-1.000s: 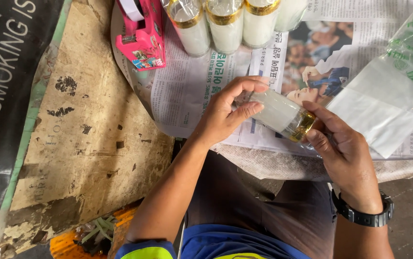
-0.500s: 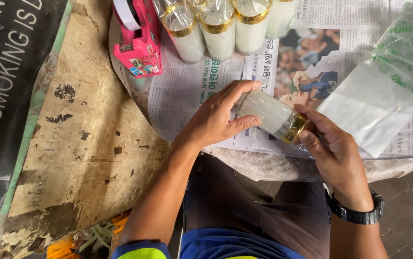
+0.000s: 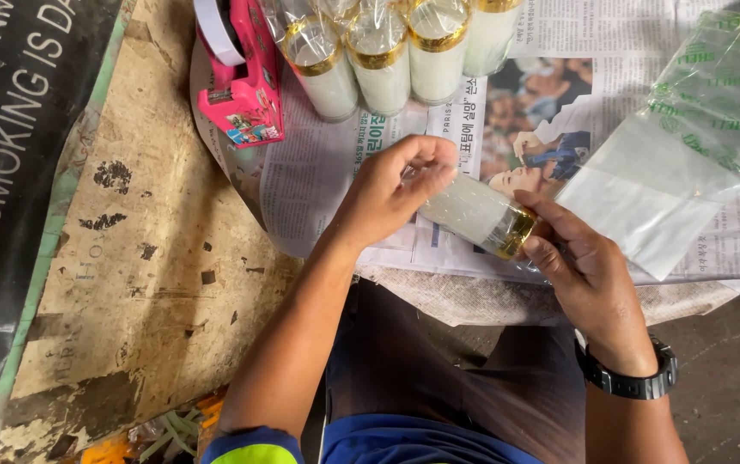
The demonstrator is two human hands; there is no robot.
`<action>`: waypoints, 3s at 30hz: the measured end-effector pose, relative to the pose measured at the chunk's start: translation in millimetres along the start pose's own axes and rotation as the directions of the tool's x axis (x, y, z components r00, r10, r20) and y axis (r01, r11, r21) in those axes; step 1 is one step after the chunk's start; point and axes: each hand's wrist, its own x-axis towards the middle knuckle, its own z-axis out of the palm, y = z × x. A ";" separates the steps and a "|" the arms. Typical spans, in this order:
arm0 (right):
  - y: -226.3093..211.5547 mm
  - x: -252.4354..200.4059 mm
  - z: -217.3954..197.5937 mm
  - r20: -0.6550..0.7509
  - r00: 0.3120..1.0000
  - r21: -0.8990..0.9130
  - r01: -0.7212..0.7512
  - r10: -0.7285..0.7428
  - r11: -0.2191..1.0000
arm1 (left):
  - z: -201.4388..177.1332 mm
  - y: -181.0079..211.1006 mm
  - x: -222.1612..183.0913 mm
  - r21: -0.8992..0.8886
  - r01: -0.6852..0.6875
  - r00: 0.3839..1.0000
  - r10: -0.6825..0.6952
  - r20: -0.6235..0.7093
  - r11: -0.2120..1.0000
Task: The person is manually wrapping small white jars with gold lids in clear plastic sleeves and sealing them using a tape dispenser.
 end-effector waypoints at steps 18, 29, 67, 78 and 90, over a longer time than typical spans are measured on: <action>-1.6 0.4 -0.2 0.013 0.999 -0.051 0.035 -0.035 0.998 | 4.2 -1.9 27.0 0.044 0.118 0.991 -0.121 0.063 0.992; -3.5 1.1 0.1 0.033 0.998 -0.063 0.064 -0.062 0.996 | 4.3 -3.7 32.6 0.046 0.305 0.940 -0.308 0.147 0.951; -33.8 12.8 5.6 -0.024 0.967 -0.060 0.252 -0.254 0.966 | -2.1 94.5 14.0 0.611 -0.491 0.833 0.130 0.537 0.621; -41.1 15.8 -3.2 -0.039 0.953 0.059 0.304 -0.302 0.951 | 22.2 67.4 -7.4 0.316 -0.352 0.922 0.384 -0.046 0.881; -41.2 14.8 0.2 -0.156 0.865 -0.201 0.445 -0.477 0.873 | 24.9 60.7 1.5 0.092 -0.213 0.976 0.217 -0.036 0.973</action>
